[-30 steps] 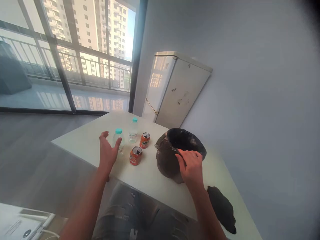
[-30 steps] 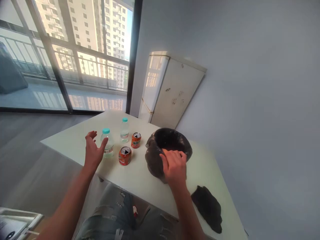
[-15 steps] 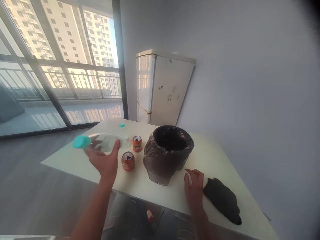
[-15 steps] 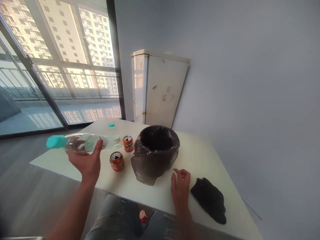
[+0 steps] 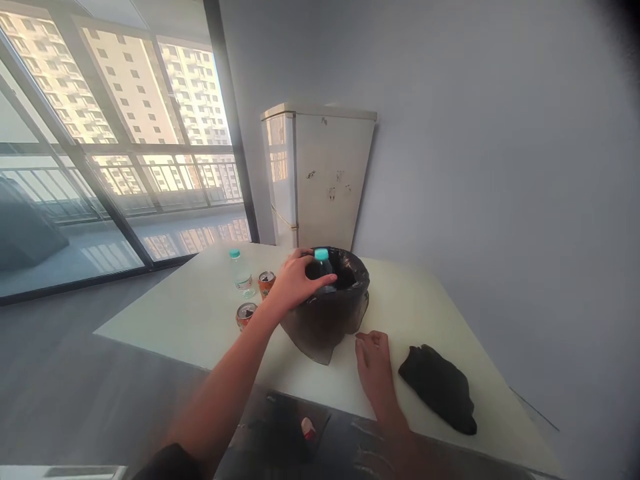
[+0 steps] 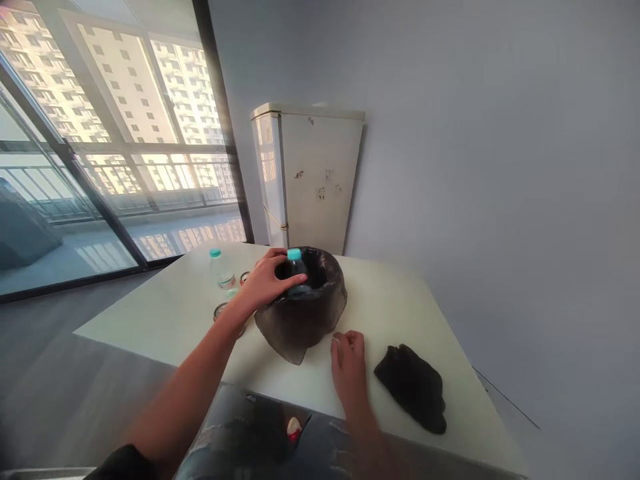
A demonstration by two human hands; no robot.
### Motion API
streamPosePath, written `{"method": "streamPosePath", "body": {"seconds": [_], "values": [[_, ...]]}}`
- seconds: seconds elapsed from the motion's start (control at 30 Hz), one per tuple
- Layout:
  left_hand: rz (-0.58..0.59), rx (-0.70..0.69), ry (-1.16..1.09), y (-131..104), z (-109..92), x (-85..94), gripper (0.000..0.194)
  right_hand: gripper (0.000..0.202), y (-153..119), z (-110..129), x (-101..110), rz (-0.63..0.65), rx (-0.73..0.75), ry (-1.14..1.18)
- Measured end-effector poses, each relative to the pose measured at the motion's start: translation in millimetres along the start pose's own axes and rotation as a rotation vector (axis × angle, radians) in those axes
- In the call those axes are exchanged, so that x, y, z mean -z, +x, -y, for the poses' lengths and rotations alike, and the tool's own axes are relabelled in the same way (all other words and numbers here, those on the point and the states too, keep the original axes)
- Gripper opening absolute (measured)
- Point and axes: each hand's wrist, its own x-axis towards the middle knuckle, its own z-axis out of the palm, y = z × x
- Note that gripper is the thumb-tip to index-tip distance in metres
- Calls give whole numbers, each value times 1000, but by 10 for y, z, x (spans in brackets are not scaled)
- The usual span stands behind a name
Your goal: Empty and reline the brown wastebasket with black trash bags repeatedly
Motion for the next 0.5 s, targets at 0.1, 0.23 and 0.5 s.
{"method": "streamPosePath", "body": {"seconds": [0.1, 0.23, 0.5], "values": [[-141, -45, -28, -139, 21, 156, 30, 37, 15, 22, 17, 40, 2, -4], [-500, 20, 75, -521, 284, 495, 23, 37, 17, 30, 46, 75, -16, -7], [-78, 300, 166, -1322, 1280, 446, 97, 27, -1, -96, 57, 115, -46, -18]]}}
